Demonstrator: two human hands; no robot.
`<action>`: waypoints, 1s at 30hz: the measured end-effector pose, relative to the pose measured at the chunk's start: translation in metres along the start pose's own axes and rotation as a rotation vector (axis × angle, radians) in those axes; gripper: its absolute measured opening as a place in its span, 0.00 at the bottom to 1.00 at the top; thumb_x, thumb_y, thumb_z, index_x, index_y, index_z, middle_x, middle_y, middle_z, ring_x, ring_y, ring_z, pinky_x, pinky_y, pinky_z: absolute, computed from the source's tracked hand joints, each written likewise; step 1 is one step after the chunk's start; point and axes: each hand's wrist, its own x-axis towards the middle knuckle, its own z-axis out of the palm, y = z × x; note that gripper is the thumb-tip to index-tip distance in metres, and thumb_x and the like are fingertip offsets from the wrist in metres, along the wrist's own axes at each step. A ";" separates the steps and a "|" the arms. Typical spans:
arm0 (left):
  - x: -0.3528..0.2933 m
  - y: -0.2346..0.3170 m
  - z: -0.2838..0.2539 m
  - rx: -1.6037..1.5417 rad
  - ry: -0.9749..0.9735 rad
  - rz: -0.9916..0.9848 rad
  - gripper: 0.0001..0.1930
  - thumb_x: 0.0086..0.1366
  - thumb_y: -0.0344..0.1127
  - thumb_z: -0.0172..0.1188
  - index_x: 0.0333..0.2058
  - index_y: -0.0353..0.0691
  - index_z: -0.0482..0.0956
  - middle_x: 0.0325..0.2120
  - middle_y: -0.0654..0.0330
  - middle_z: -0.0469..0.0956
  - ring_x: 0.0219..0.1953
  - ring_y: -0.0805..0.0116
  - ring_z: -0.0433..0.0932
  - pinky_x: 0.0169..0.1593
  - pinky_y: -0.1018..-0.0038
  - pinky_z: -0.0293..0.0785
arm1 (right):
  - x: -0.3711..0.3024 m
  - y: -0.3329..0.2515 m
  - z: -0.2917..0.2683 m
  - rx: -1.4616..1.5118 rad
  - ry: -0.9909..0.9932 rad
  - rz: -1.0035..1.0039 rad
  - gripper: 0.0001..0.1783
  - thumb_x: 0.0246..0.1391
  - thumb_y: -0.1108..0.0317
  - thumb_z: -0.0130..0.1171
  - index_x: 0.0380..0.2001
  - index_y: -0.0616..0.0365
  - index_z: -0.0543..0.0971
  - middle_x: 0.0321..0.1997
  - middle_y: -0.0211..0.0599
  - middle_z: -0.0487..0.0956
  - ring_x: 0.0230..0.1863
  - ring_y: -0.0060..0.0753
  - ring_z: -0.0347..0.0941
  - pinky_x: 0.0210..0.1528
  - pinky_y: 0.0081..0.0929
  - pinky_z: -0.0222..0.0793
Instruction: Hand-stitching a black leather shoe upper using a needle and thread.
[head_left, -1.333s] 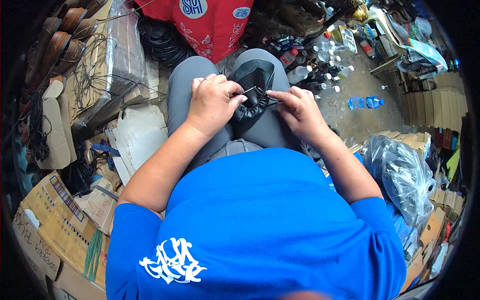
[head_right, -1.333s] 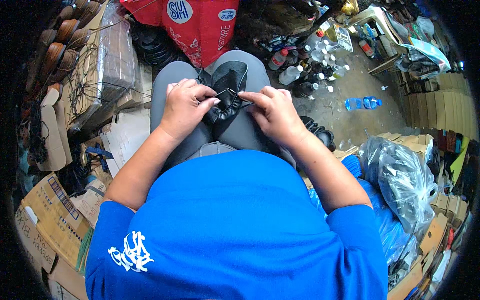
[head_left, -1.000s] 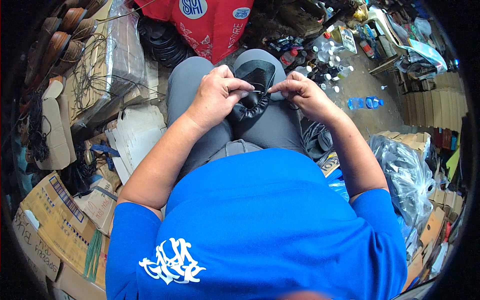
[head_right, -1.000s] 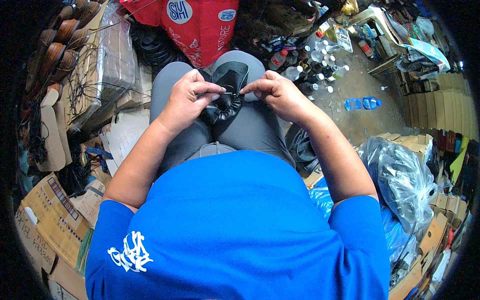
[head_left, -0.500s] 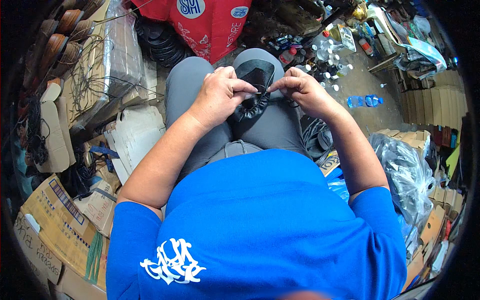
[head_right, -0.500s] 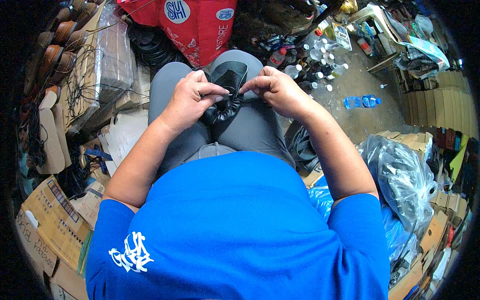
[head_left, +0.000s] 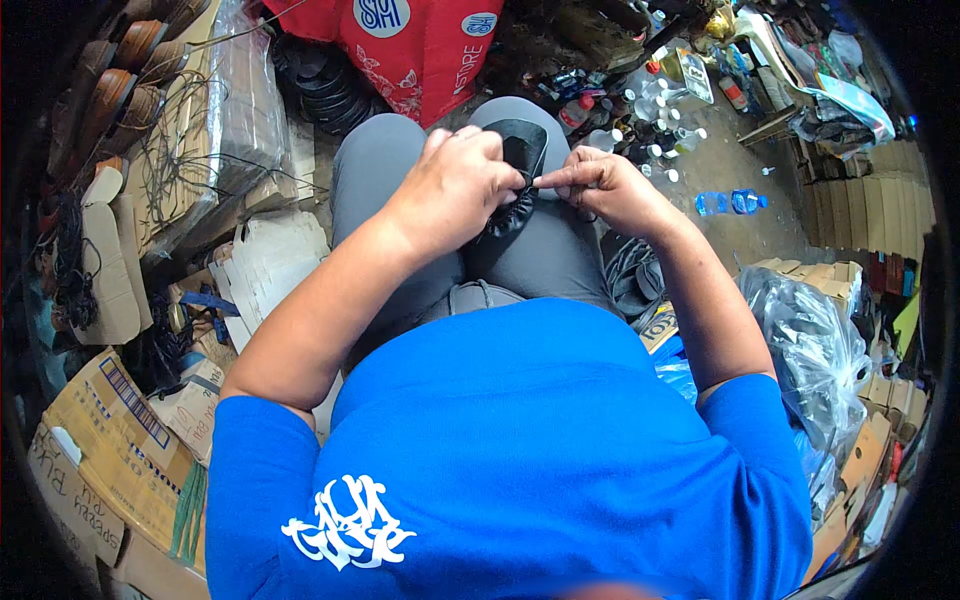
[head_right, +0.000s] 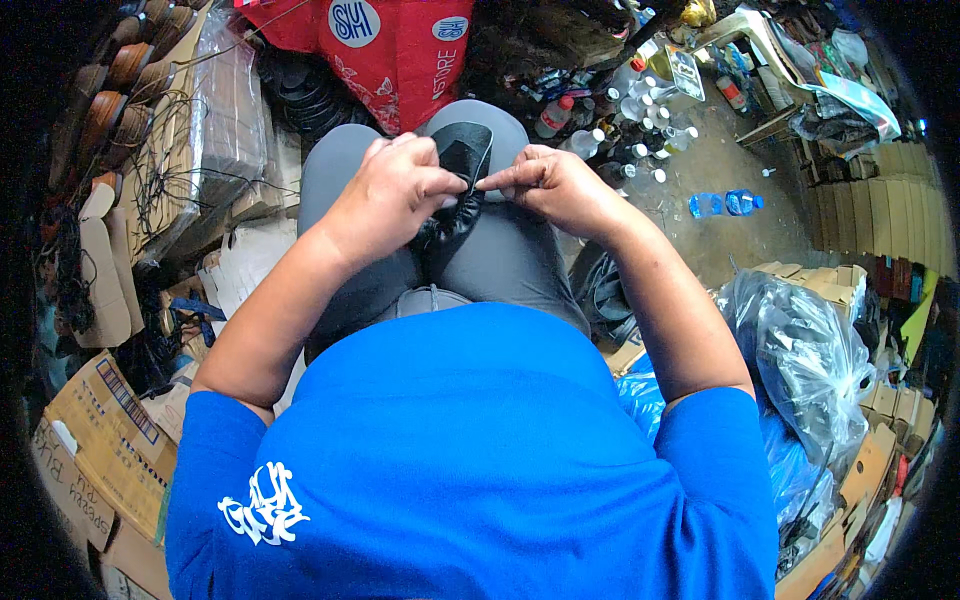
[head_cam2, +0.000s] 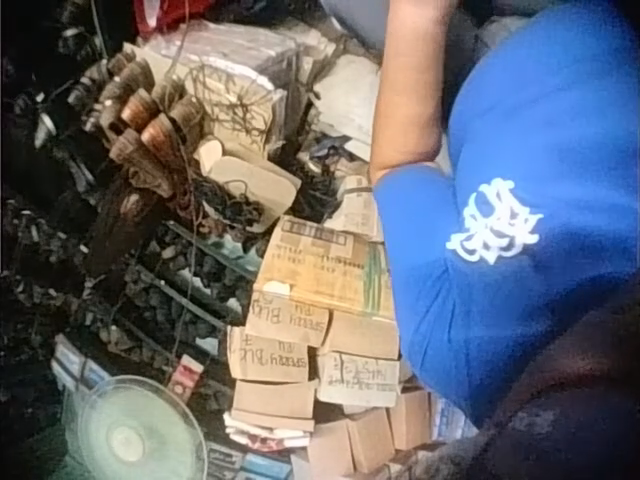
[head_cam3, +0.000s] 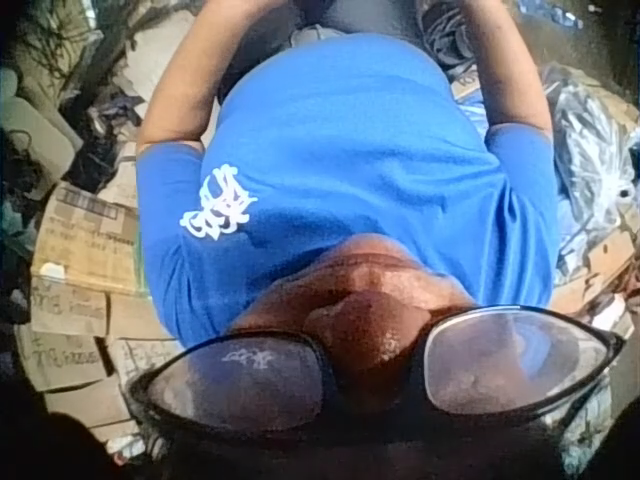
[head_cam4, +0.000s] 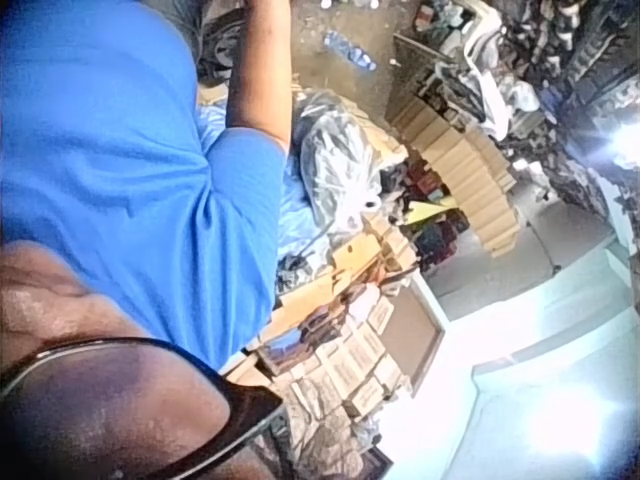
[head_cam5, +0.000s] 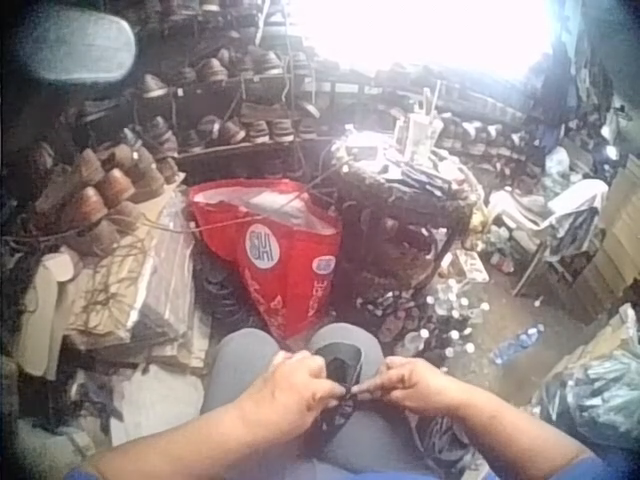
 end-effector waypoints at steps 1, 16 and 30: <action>-0.006 0.002 0.001 0.029 -0.006 -0.050 0.10 0.49 0.30 0.63 0.33 0.49 0.83 0.23 0.65 0.69 0.33 0.65 0.71 0.39 0.68 0.61 | -0.003 -0.001 0.003 -0.025 0.031 0.002 0.22 0.44 0.79 0.54 0.41 0.45 0.83 0.27 0.27 0.70 0.33 0.22 0.68 0.39 0.19 0.66; -0.005 -0.001 0.024 -0.629 0.046 -0.582 0.09 0.51 0.25 0.63 0.34 0.36 0.81 0.26 0.60 0.78 0.29 0.75 0.76 0.35 0.78 0.73 | -0.001 0.012 0.036 0.552 0.220 0.088 0.12 0.50 0.74 0.62 0.40 0.59 0.79 0.31 0.23 0.78 0.34 0.12 0.70 0.38 0.14 0.68; -0.015 -0.019 0.008 -0.287 0.057 -0.384 0.05 0.48 0.29 0.65 0.26 0.39 0.79 0.24 0.60 0.75 0.33 0.63 0.72 0.39 0.69 0.68 | -0.006 0.030 0.015 0.561 0.223 0.118 0.09 0.43 0.70 0.69 0.27 0.59 0.78 0.30 0.26 0.74 0.34 0.18 0.70 0.38 0.19 0.66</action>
